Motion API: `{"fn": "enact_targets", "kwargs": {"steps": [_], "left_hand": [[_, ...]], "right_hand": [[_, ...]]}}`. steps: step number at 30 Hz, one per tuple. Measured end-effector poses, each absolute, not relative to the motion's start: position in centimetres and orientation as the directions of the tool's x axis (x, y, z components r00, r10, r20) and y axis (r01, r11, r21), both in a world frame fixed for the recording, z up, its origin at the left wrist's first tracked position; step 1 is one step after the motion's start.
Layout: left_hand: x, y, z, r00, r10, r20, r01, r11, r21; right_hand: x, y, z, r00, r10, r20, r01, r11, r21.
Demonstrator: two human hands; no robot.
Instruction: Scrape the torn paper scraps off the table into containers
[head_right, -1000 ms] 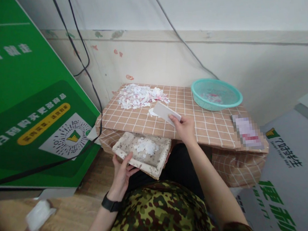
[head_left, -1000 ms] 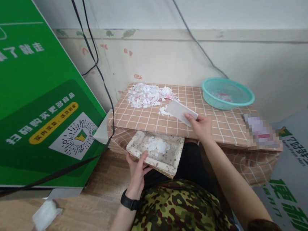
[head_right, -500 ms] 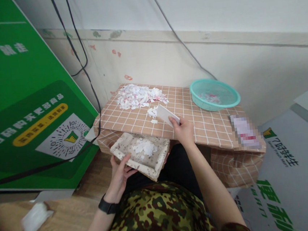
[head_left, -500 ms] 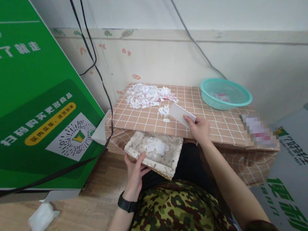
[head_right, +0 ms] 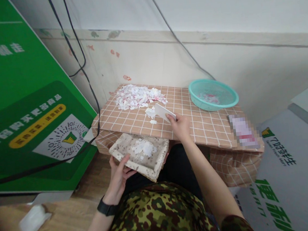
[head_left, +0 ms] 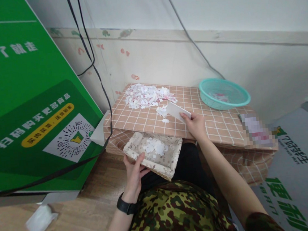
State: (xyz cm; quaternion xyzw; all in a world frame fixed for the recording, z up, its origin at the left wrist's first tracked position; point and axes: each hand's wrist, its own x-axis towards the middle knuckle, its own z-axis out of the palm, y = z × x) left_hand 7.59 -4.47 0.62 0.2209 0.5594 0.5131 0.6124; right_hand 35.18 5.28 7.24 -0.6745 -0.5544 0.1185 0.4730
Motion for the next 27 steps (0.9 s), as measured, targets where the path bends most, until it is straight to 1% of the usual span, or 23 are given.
{"fn": "enact_targets", "kwargs": {"steps": [3, 7, 11, 15, 17, 20, 22, 27], "left_hand": [[7.6, -4.5, 0.6, -0.155, 0.871, -0.466, -0.382, 0.382, 0.842], [7.6, -4.5, 0.4, -0.153, 0.879, -0.452, -0.381, 0.370, 0.847], [7.6, -4.4, 0.2, -0.156, 0.877, -0.455, -0.373, 0.374, 0.849], [7.6, -4.4, 0.4, -0.157, 0.874, -0.460, -0.374, 0.378, 0.847], [7.6, -4.4, 0.5, -0.159, 0.875, -0.457, -0.374, 0.375, 0.848], [7.6, -4.6, 0.6, -0.157, 0.880, -0.449, -0.379, 0.366, 0.850], [7.6, -4.6, 0.6, -0.156, 0.881, -0.447, -0.378, 0.365, 0.851], [7.5, -4.5, 0.5, -0.160, 0.873, -0.461, -0.367, 0.381, 0.849]], "right_hand": [[35.3, 5.0, 7.2, 0.323, 0.877, 0.357, 0.635, 0.079, -0.768], [35.3, 4.4, 7.2, 0.288, 0.902, 0.322, 0.558, 0.115, -0.822], [35.0, 4.5, 7.2, 0.291, 0.893, 0.342, 0.606, 0.105, -0.789], [34.6, 4.6, 7.3, 0.178, 0.930, 0.321, 0.578, 0.165, -0.799], [34.6, 4.5, 7.5, 0.193, 0.929, 0.315, 0.563, 0.158, -0.811], [34.6, 4.3, 7.6, 0.279, 0.908, 0.314, 0.583, 0.100, -0.806], [34.5, 4.2, 7.5, 0.287, 0.904, 0.317, 0.600, 0.089, -0.795], [33.9, 4.7, 7.2, 0.152, 0.937, 0.315, 0.560, 0.181, -0.809]]}}
